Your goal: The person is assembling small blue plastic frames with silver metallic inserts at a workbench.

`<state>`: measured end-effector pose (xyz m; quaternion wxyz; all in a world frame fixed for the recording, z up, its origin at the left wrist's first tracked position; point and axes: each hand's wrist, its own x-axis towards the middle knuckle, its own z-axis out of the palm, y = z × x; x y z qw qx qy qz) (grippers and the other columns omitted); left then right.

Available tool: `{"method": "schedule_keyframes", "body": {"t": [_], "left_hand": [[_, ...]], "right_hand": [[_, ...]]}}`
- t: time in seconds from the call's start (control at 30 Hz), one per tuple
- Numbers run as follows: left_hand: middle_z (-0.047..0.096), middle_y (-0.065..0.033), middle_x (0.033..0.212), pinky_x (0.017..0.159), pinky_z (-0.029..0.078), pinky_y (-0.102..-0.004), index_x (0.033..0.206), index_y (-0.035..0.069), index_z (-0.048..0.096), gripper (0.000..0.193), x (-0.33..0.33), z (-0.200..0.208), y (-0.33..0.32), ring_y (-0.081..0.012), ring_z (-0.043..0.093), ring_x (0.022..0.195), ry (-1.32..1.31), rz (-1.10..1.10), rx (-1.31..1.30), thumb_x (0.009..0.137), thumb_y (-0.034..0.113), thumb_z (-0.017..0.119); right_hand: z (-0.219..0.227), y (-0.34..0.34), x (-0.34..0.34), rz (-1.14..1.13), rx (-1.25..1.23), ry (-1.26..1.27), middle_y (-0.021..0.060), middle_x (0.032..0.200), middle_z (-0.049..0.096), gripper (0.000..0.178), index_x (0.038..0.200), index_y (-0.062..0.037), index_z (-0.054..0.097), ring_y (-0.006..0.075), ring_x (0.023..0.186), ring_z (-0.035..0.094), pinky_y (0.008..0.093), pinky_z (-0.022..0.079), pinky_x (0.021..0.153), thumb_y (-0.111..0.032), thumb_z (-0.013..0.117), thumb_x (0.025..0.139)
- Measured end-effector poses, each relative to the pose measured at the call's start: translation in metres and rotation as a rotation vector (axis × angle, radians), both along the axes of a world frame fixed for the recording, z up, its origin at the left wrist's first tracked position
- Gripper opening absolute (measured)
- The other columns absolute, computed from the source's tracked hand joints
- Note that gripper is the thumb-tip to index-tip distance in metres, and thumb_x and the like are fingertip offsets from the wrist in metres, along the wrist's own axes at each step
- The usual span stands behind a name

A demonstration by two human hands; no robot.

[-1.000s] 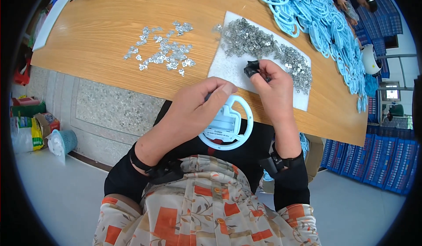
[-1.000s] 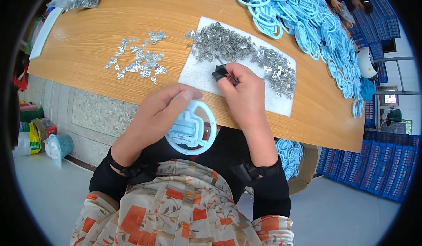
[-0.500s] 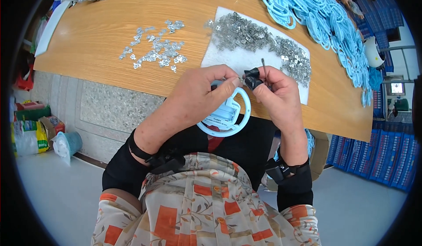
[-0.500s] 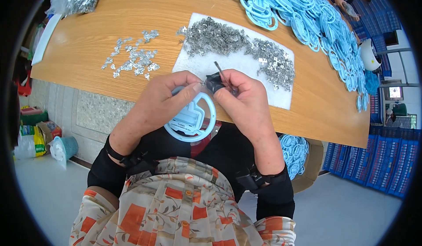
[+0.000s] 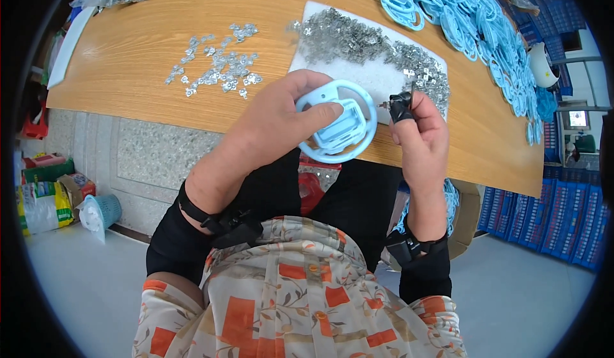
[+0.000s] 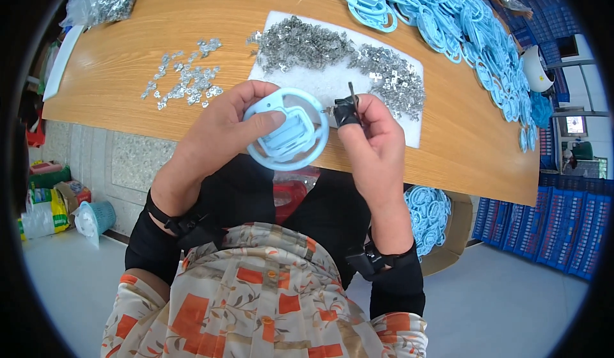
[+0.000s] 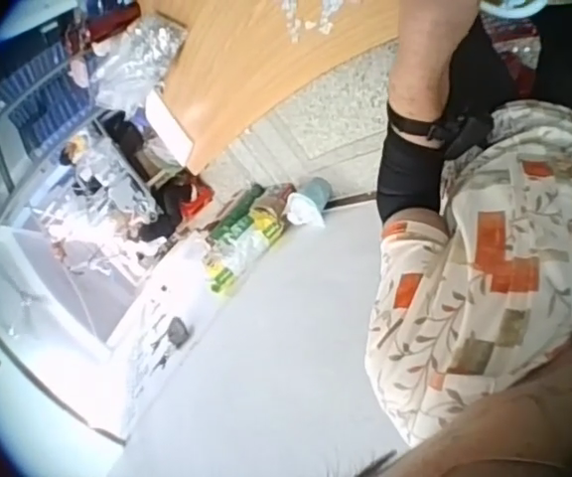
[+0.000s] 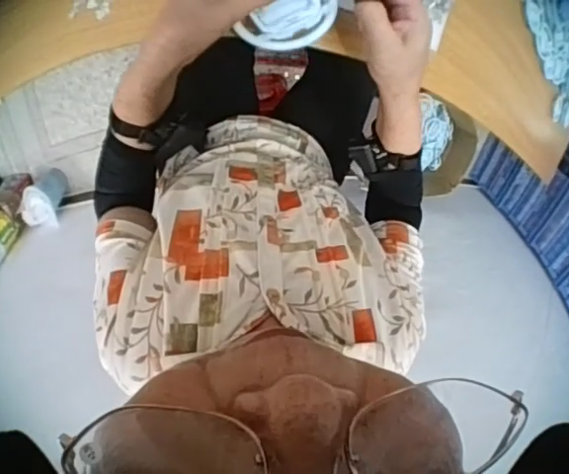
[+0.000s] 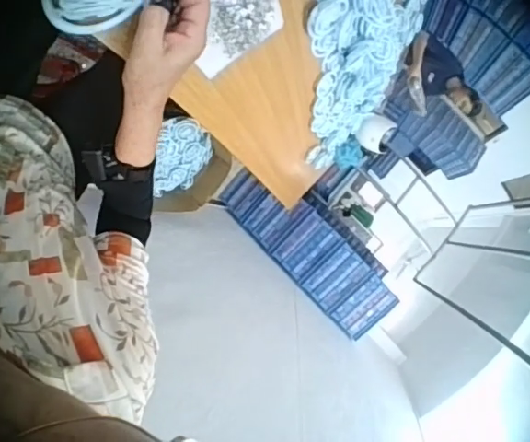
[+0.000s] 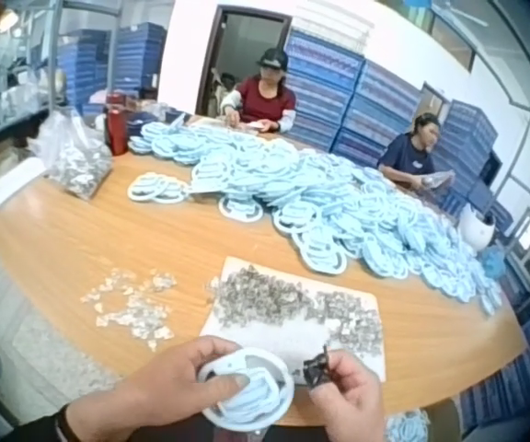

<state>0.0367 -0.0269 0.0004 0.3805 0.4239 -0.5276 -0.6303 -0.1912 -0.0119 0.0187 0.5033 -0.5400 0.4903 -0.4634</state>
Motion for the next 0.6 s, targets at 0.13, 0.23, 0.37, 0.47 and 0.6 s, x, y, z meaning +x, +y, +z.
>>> {"method": "schedule_keyframes", "body": {"t": [0.13, 0.23, 0.37, 0.47, 0.6], "left_hand": [[0.067, -0.0115, 0.107, 0.073, 0.057, -0.0255, 0.132, -0.005, 0.046, 0.045, -0.006, -0.005, -0.001, -0.0126, 0.067, 0.090, 0.113, 0.001, 0.165, 0.095, 0.012, 0.065], [0.067, -0.0128, 0.107, 0.073, 0.058, -0.0258, 0.136, -0.006, 0.042, 0.049, -0.012, -0.019, 0.000, -0.0136, 0.067, 0.088, 0.152, 0.038, 0.155, 0.095, 0.011, 0.064], [0.067, -0.0128, 0.107, 0.073, 0.059, -0.0265, 0.137, -0.007, 0.042, 0.049, -0.014, -0.022, 0.000, -0.0141, 0.068, 0.089, 0.176, 0.044, 0.137, 0.096, 0.011, 0.063], [0.068, -0.0127, 0.106, 0.072, 0.060, -0.0269, 0.137, -0.008, 0.042, 0.050, -0.014, -0.019, -0.001, -0.0138, 0.068, 0.089, 0.158, 0.030, 0.118, 0.096, 0.011, 0.062], [0.068, -0.0123, 0.104, 0.072, 0.059, -0.0269, 0.136, -0.008, 0.043, 0.048, -0.014, -0.021, -0.001, -0.0134, 0.068, 0.088, 0.087, 0.041, 0.120, 0.096, 0.010, 0.062]], "right_hand": [[-0.017, 0.004, 0.003, -0.092, -0.184, 0.166, -0.0034, 0.085, 0.057, 0.012, 0.097, 0.0002, 0.060, 0.0041, 0.077, 0.050, 0.0204, 0.043, 0.070, 0.001, 0.061, 0.084], [-0.024, 0.001, 0.006, -0.101, -0.283, 0.352, 0.0032, 0.080, 0.057, 0.016, 0.094, 0.0016, 0.059, 0.0103, 0.072, 0.054, 0.0247, 0.045, 0.065, 0.001, 0.065, 0.079], [-0.025, -0.004, 0.009, -0.062, -0.420, 0.601, 0.0124, 0.079, 0.057, 0.024, 0.093, -0.0002, 0.058, 0.0261, 0.068, 0.059, 0.0325, 0.049, 0.063, -0.001, 0.069, 0.072], [-0.028, -0.006, 0.009, -0.038, -0.493, 0.719, 0.0120, 0.078, 0.057, 0.028, 0.094, -0.0019, 0.057, 0.0283, 0.068, 0.060, 0.0352, 0.049, 0.061, -0.002, 0.071, 0.070], [-0.027, -0.005, 0.013, -0.016, -0.533, 0.888, 0.0115, 0.082, 0.058, 0.031, 0.097, -0.0044, 0.058, 0.0312, 0.072, 0.063, 0.0382, 0.050, 0.061, -0.003, 0.072, 0.070]]}}
